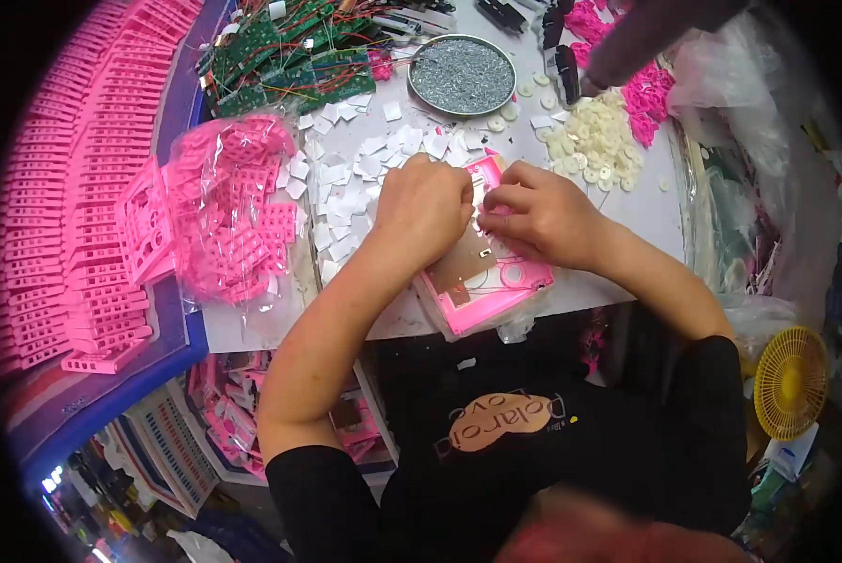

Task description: Assembling electronic components and plastic housings for pink toy banks.

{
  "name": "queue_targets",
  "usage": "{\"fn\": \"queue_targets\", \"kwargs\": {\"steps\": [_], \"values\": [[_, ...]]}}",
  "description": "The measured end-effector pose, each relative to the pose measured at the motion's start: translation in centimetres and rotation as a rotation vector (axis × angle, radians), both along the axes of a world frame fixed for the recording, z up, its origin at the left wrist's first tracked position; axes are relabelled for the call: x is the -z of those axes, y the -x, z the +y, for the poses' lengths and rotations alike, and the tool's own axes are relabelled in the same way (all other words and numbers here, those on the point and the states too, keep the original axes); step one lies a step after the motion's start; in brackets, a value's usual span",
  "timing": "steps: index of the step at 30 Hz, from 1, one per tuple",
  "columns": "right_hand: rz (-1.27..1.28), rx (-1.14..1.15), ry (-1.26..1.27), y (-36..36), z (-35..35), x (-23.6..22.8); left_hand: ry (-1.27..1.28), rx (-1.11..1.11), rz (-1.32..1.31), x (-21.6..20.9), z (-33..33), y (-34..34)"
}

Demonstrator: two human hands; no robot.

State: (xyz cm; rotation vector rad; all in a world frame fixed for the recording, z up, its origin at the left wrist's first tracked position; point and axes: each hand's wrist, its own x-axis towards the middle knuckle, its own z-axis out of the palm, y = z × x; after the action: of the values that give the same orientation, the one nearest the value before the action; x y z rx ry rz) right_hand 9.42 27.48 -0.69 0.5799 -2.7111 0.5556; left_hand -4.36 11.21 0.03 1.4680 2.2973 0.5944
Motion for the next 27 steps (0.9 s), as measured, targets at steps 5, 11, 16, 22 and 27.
{"fn": "queue_targets", "kwargs": {"steps": [5, 11, 16, 22, 27], "values": [[-0.101, -0.039, -0.258, 0.4, -0.4, -0.8, -0.003, 0.044, 0.017, 0.1, -0.1, 0.3], [-0.264, -0.089, -0.060, 1.6, 0.8, -1.2, -0.088, 0.176, 0.141, 0.7, -0.7, 0.9], [-0.140, 0.065, 0.088, 0.1, -0.1, 0.1, -0.103, 0.187, 0.228, 1.0, -0.8, 0.7], [-0.103, 0.115, 0.230, 0.3, 0.5, 1.2, -0.171, 0.167, 0.085, 1.4, -1.4, 1.1], [-0.162, 0.127, 0.391, 0.0, 0.8, 0.9, -0.131, 0.146, -0.071, 0.9, -1.6, 1.2]]}}
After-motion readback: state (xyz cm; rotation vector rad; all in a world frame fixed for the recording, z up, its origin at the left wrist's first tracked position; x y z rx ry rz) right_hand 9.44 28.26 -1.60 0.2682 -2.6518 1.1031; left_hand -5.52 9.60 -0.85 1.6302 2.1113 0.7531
